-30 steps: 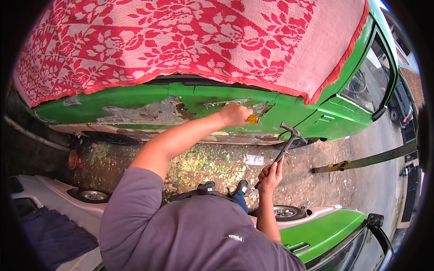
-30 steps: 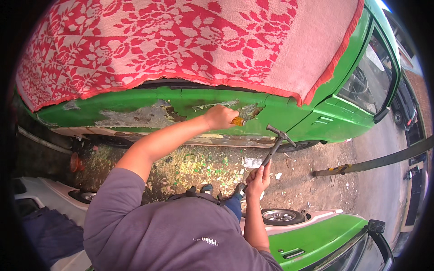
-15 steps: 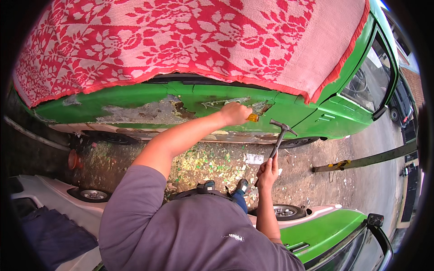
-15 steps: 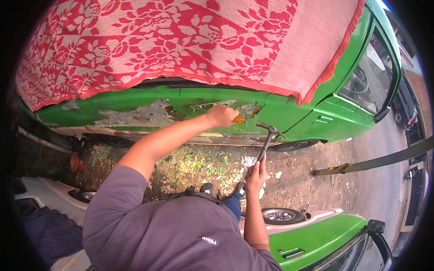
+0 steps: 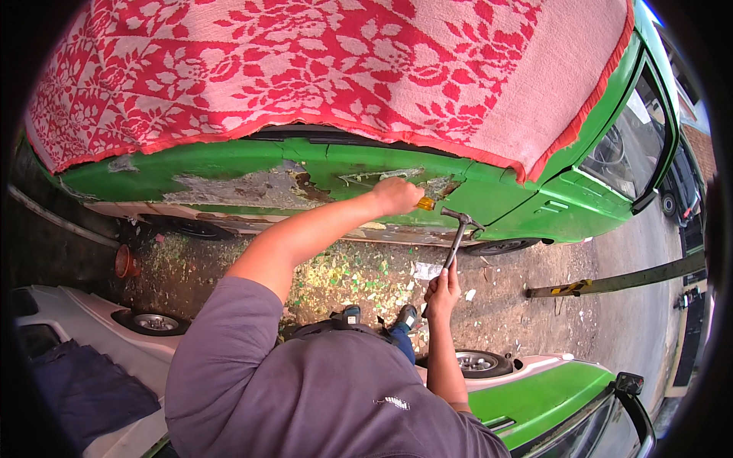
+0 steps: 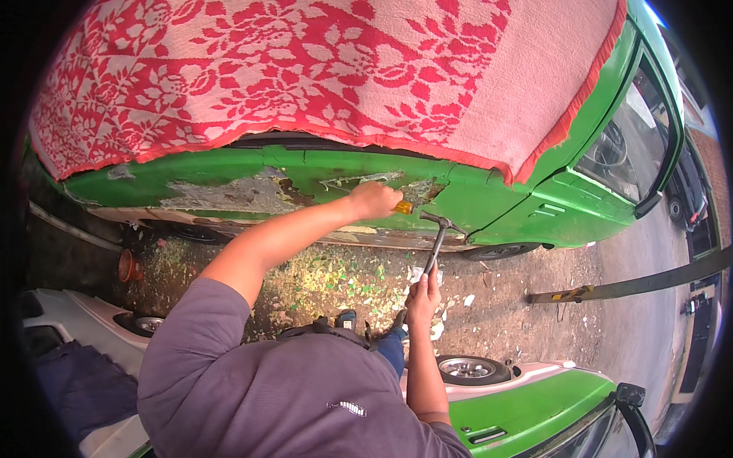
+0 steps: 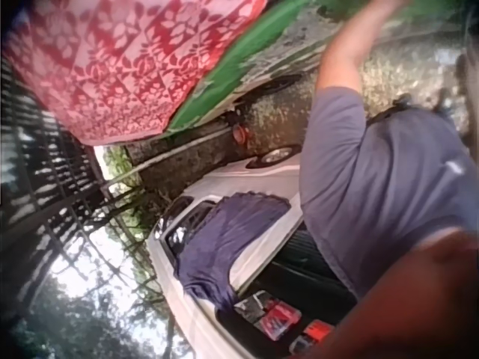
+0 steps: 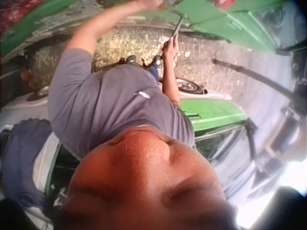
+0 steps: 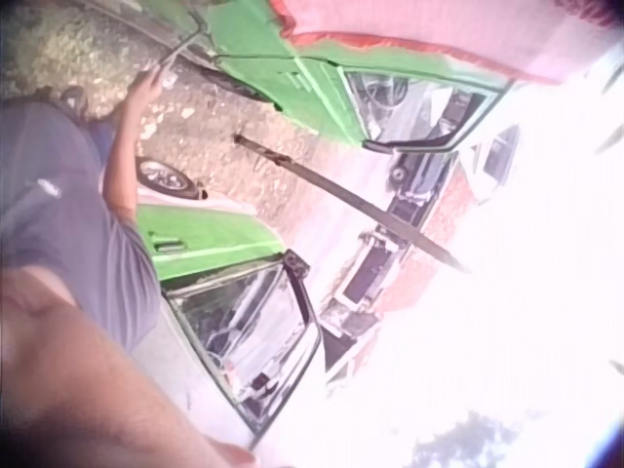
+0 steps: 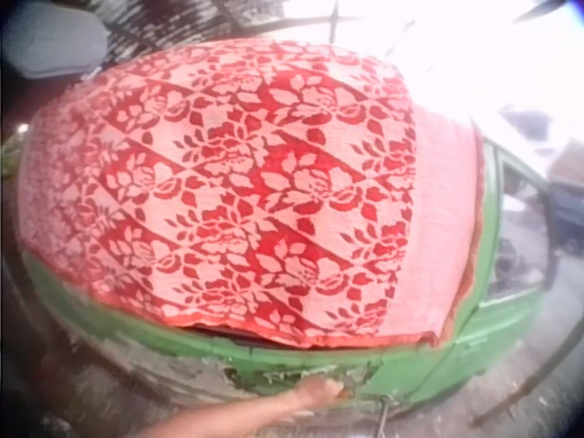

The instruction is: The person uses a blowtorch to heat a damaged area on the side of a green car and then uses a hammer to tap the heated metal, likely to smooth or reshape the panel. The work is performed outdoors with a patterned cloth covering the upper portion of the car.

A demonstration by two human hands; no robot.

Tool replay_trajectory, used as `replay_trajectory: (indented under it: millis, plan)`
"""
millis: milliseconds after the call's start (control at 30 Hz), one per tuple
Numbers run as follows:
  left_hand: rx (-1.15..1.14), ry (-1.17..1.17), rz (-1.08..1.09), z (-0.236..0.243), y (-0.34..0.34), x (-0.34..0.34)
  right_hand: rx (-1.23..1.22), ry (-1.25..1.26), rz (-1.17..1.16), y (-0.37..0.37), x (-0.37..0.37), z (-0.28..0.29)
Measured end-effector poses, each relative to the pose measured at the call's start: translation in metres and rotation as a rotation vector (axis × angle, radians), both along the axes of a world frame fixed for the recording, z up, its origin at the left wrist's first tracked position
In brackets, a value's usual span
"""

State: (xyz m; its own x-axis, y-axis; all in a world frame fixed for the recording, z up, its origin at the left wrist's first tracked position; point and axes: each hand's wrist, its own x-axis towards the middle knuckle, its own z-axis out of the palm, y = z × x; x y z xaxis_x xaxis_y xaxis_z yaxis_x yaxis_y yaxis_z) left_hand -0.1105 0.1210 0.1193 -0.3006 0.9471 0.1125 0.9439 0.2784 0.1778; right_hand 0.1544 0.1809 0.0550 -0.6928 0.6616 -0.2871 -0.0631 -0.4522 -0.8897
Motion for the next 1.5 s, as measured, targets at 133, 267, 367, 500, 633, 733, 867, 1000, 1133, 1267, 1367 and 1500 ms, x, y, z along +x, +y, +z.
replay_trajectory:
  millis: [133, 267, 367, 500, 633, 733, 867, 1000, 1133, 1267, 1367, 1500]
  plan:
    - [0.035, 0.004, 0.007, -0.006, -0.003, -0.005, -0.093, 0.057, -0.101, 0.0, -0.004, 0.006]
    - [0.021, -0.005, 0.042, 0.001, 0.002, -0.004, 0.021, -0.062, 0.177, -0.01, -0.003, -0.019]
    - [0.01, 0.0, 0.026, -0.002, -0.005, -0.004, -0.187, 0.083, -0.108, -0.005, -0.004, 0.01]
    - [0.042, 0.012, 0.01, -0.006, -0.004, -0.006, -0.08, 0.001, 0.05, -0.002, -0.013, -0.002]
    - [0.007, -0.028, 0.062, 0.002, -0.004, -0.005, -0.189, 0.14, -0.217, 0.014, -0.007, 0.025]
    - [0.014, -0.005, 0.059, -0.002, -0.003, -0.007, -0.046, 0.017, 0.048, 0.01, -0.021, 0.015]
    - [0.038, -0.003, 0.053, -0.002, -0.007, -0.009, -0.117, 0.059, -0.063, 0.008, -0.017, 0.02]
    - [0.05, 0.017, 0.045, -0.001, -0.008, -0.008, -0.078, 0.025, -0.054, 0.011, -0.019, 0.017]
    - [0.045, 0.003, 0.062, 0.001, -0.012, -0.008, -0.107, 0.028, -0.021, 0.012, -0.016, 0.014]
    - [0.047, 0.011, 0.072, 0.002, -0.014, -0.009, -0.096, 0.026, 0.009, 0.007, -0.019, 0.016]
    - [0.071, 0.019, 0.067, 0.005, -0.016, -0.008, -0.115, 0.021, 0.042, 0.003, -0.024, 0.013]
    - [0.062, 0.017, 0.082, 0.005, -0.02, -0.008, -0.115, 0.08, -0.085, 0.013, -0.024, 0.026]
